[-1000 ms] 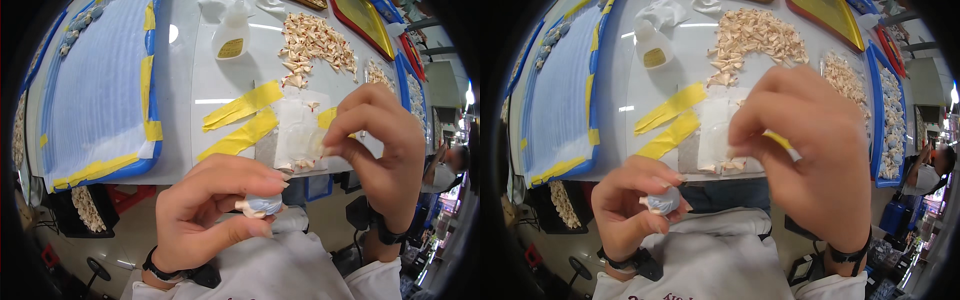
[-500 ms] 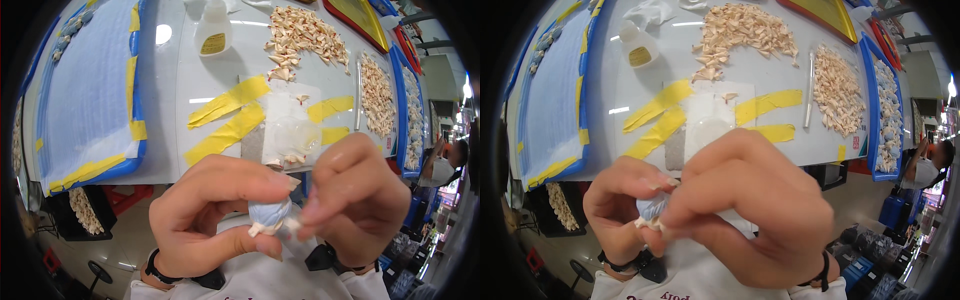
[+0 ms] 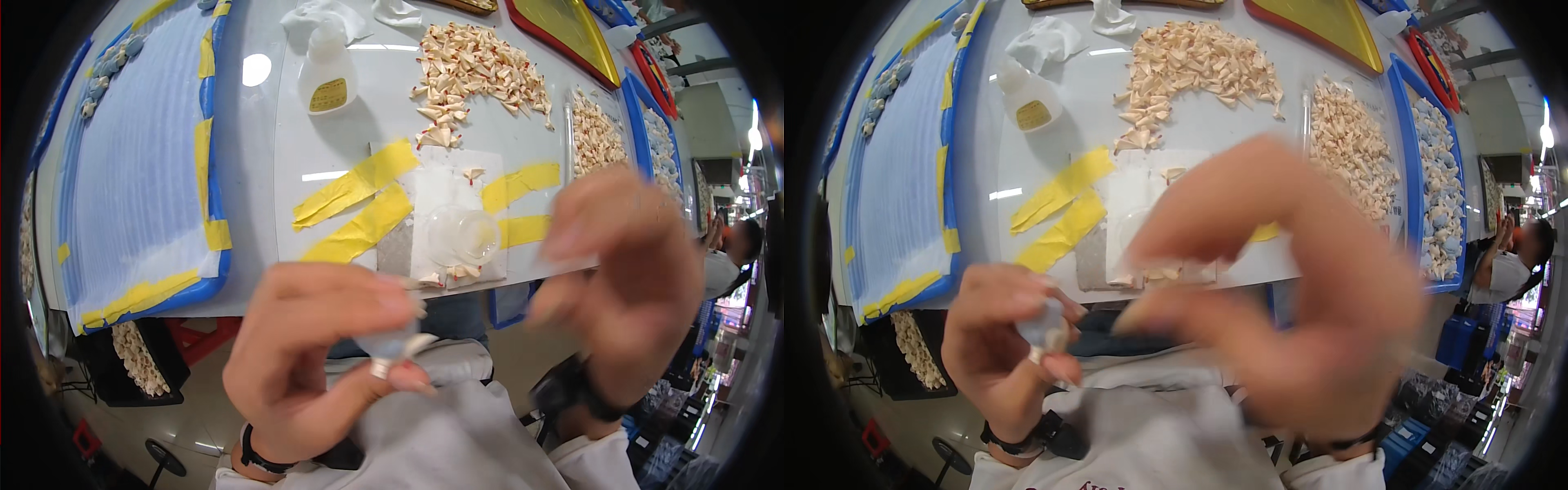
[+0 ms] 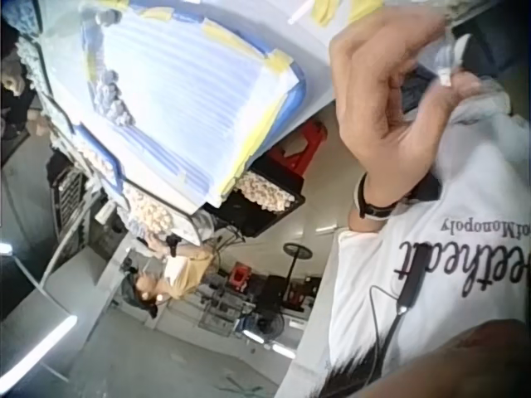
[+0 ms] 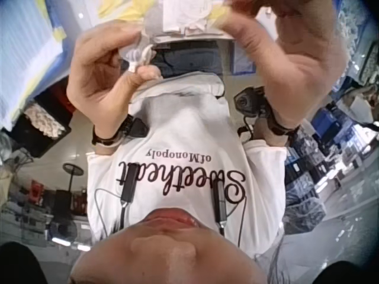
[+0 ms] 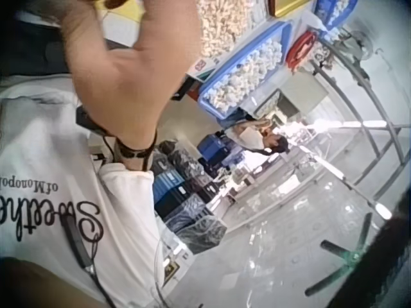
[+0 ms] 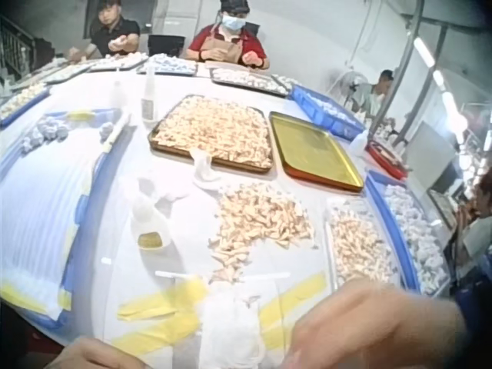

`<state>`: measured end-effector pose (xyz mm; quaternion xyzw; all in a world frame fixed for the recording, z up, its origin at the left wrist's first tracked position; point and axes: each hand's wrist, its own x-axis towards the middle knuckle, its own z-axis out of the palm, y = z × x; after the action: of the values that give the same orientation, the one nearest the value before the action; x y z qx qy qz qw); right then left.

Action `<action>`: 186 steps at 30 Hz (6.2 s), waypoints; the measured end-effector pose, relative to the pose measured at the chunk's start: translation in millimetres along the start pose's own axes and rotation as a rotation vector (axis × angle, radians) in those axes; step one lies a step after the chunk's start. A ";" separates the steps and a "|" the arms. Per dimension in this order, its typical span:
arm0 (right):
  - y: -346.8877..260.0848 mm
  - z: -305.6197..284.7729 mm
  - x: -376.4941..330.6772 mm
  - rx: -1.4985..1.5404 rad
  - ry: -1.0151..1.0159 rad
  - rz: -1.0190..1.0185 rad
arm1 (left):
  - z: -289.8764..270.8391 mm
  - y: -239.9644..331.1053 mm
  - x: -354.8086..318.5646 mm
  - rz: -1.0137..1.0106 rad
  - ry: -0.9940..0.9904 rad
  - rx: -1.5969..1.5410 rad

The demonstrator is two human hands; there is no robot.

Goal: The person assembles small decorative figures by hand, picking up small white petal-like pieces and attaching them to a central figurine head. They repeatedly dip the pieces into a small container of liquid adhesive before placing them onto the figurine, working one piece at a time.

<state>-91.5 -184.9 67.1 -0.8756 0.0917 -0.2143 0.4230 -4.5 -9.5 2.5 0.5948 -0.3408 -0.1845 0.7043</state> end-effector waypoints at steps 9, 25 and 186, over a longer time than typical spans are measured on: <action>75.3 -28.5 70.3 -0.579 -0.284 0.088 | -6.1 -5.3 0.7 -0.018 -0.043 -0.078; 35.2 -40.0 28.6 -0.457 -0.033 0.030 | -15.6 -2.1 -3.3 -0.055 -0.065 -0.073; -0.5 6.5 -14.6 0.080 -0.229 0.009 | -4.3 -12.6 7.3 0.016 -0.253 -0.179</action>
<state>-101.6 -175.0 59.6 -0.8763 0.0382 -0.1144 0.4665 5.5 -14.1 -8.0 0.4990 -0.4139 -0.2821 0.7072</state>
